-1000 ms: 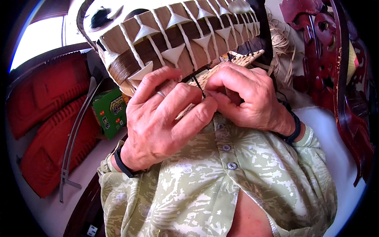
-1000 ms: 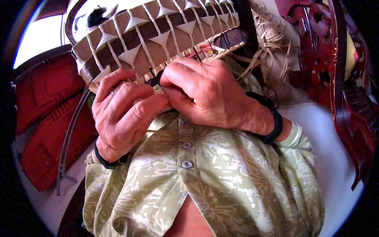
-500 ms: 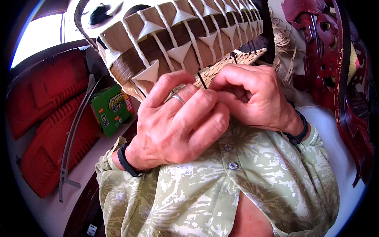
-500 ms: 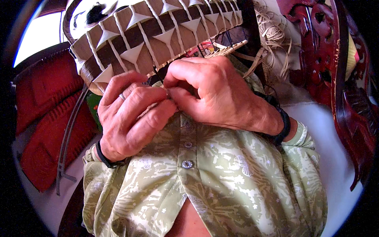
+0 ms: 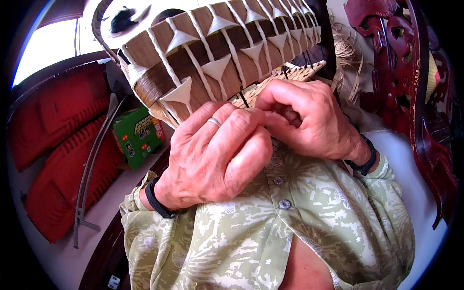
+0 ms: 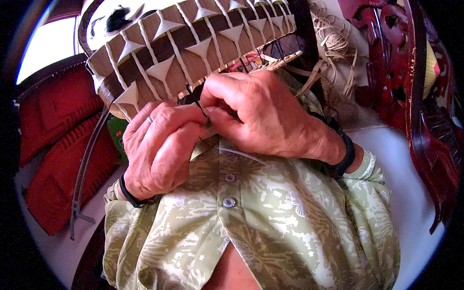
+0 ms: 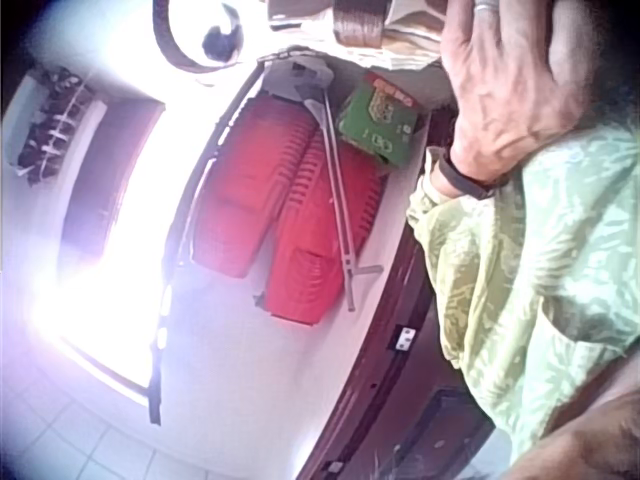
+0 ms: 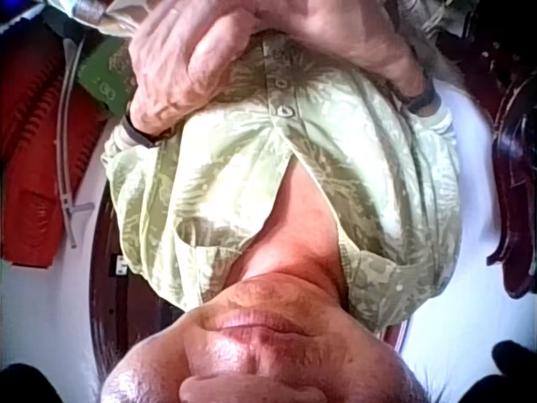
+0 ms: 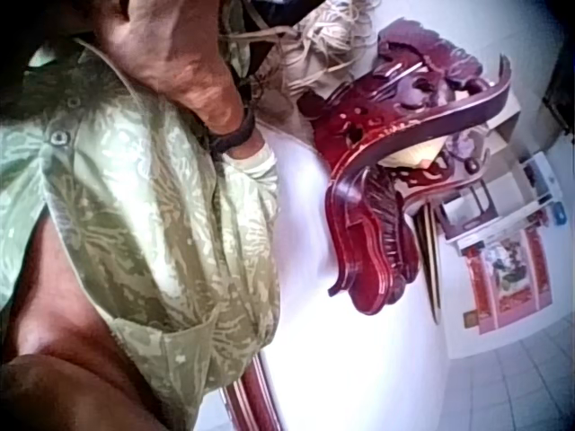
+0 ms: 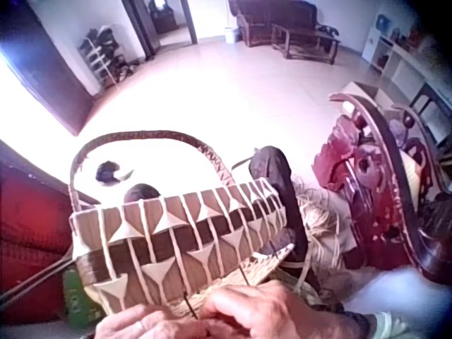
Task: The person weaves a basket by hand, threading thin strips of material through the frame and securing them.
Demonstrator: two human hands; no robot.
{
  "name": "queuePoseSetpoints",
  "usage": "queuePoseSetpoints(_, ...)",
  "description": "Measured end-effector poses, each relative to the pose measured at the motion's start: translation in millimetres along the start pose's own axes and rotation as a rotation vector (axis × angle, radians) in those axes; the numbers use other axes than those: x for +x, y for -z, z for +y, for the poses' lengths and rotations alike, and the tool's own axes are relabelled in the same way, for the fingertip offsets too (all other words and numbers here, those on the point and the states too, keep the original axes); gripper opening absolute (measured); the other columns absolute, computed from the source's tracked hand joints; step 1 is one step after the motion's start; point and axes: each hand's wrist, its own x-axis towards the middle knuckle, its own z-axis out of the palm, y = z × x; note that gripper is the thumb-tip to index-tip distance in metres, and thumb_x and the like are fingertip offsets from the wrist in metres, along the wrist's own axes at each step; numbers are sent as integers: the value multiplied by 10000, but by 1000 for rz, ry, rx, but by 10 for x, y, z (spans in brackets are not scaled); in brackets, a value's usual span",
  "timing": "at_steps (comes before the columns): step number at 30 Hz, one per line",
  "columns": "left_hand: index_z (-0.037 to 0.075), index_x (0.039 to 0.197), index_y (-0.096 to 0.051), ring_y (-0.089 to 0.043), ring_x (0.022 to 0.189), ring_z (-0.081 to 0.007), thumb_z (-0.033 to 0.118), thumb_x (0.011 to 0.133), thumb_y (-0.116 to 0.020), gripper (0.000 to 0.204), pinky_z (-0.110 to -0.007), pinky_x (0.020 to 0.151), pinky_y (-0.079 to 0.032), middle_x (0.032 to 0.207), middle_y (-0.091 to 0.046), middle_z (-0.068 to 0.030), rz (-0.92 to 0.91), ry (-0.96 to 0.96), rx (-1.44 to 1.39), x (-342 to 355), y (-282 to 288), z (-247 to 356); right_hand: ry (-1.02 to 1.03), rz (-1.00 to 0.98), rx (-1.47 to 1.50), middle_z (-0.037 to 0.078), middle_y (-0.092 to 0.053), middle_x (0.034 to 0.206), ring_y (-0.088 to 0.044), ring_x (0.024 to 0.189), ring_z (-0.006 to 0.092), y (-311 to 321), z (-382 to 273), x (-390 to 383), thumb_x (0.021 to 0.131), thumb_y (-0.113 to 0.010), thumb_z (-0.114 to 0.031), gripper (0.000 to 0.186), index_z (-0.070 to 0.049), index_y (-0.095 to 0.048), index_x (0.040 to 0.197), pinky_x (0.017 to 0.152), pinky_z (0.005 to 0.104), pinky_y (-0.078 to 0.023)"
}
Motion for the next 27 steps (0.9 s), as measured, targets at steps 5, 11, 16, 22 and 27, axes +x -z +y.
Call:
queuePoseSetpoints(5,9,818,-578,-605,733,-216,81,643,-674,213,-339,659,-495,926,-621,-121,46,2,94,-33,-47,13,79,117,-80,67,-592,748,-619,647,244,-122,38,-61,798,-670,-10,144,-56,-570,890,558,348,-475)
queuePoseSetpoints(11,13,827,-571,-594,669,-198,80,673,-662,191,-314,597,-463,912,-628,-111,83,22,179,-18,-8,-20,160,222,-188,50,-588,779,-622,650,231,-217,26,-121,778,-671,16,166,-62,-582,895,562,329,-484)
queuePoseSetpoints(16,39,873,-558,-578,601,-215,64,690,-636,201,-319,542,-461,854,-585,-78,10,125,176,48,58,-31,357,240,-382,61,-543,833,-597,628,232,-301,134,-193,757,-683,-75,191,-49,-567,907,513,363,-477)
queuePoseSetpoints(22,37,914,-583,-608,626,-300,-17,782,-682,173,-379,544,-467,755,-582,-99,-230,271,66,286,192,-23,466,230,-296,66,-563,802,-595,598,212,-323,166,-152,765,-704,-127,172,-45,-581,852,498,345,-472)
queuePoseSetpoints(27,43,911,-574,-612,644,-313,-10,784,-675,170,-387,550,-467,749,-582,-99,-258,286,6,272,226,-53,280,71,74,78,-622,778,-639,636,247,-191,148,-8,806,-747,-141,169,-53,-615,863,546,366,-500)
